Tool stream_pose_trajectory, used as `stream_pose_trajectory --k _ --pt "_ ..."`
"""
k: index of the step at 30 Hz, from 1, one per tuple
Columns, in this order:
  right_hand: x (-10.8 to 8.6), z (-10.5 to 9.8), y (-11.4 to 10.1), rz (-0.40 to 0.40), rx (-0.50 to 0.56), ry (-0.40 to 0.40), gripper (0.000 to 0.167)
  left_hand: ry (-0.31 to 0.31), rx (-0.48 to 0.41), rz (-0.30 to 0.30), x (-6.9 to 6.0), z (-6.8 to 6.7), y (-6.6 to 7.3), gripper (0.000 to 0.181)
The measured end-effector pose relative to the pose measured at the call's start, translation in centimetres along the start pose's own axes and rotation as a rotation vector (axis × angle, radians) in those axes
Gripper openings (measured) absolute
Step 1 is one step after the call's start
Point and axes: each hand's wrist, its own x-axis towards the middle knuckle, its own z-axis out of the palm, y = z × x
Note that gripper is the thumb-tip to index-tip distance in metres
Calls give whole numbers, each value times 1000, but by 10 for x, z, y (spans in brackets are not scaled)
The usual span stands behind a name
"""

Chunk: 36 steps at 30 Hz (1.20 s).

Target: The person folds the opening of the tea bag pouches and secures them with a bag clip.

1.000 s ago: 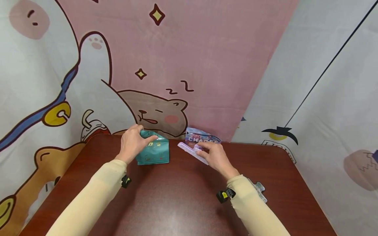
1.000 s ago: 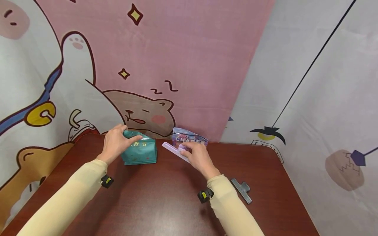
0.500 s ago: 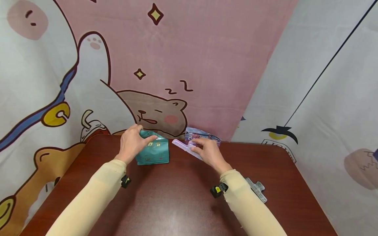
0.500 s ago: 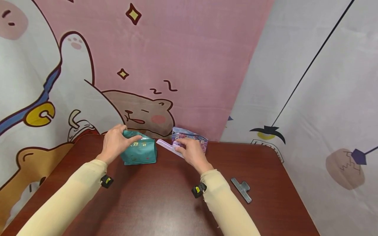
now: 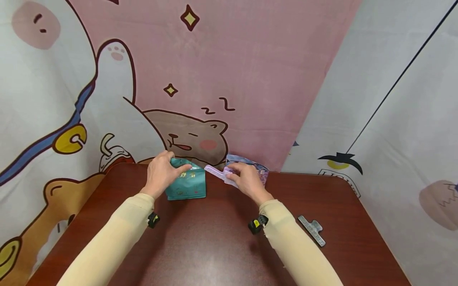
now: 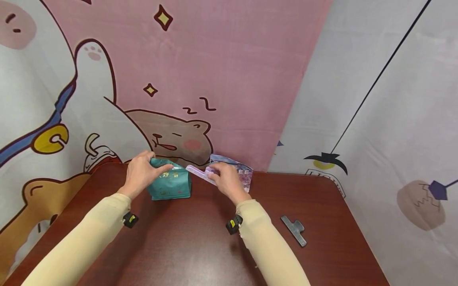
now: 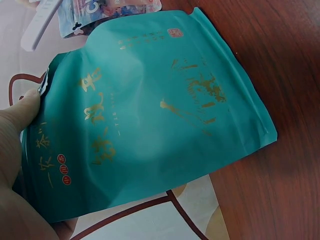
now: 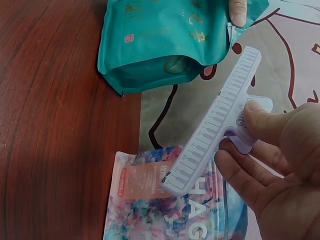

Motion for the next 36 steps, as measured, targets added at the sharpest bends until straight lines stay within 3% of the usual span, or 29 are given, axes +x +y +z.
stream_pose_trajectory --k 6,13,21,36 --pt "7 6 -1 31 15 -11 28 -4 -2 -3 1 1 0 66" --pt "13 13 -3 12 13 12 28 -4 -8 -6 1 1 -1 65" --pt "18 17 -5 53 47 -36 29 3 -10 -3 0 2 -2 65" --pt "29 28 -8 25 30 -25 23 3 -6 -4 0 1 -1 66"
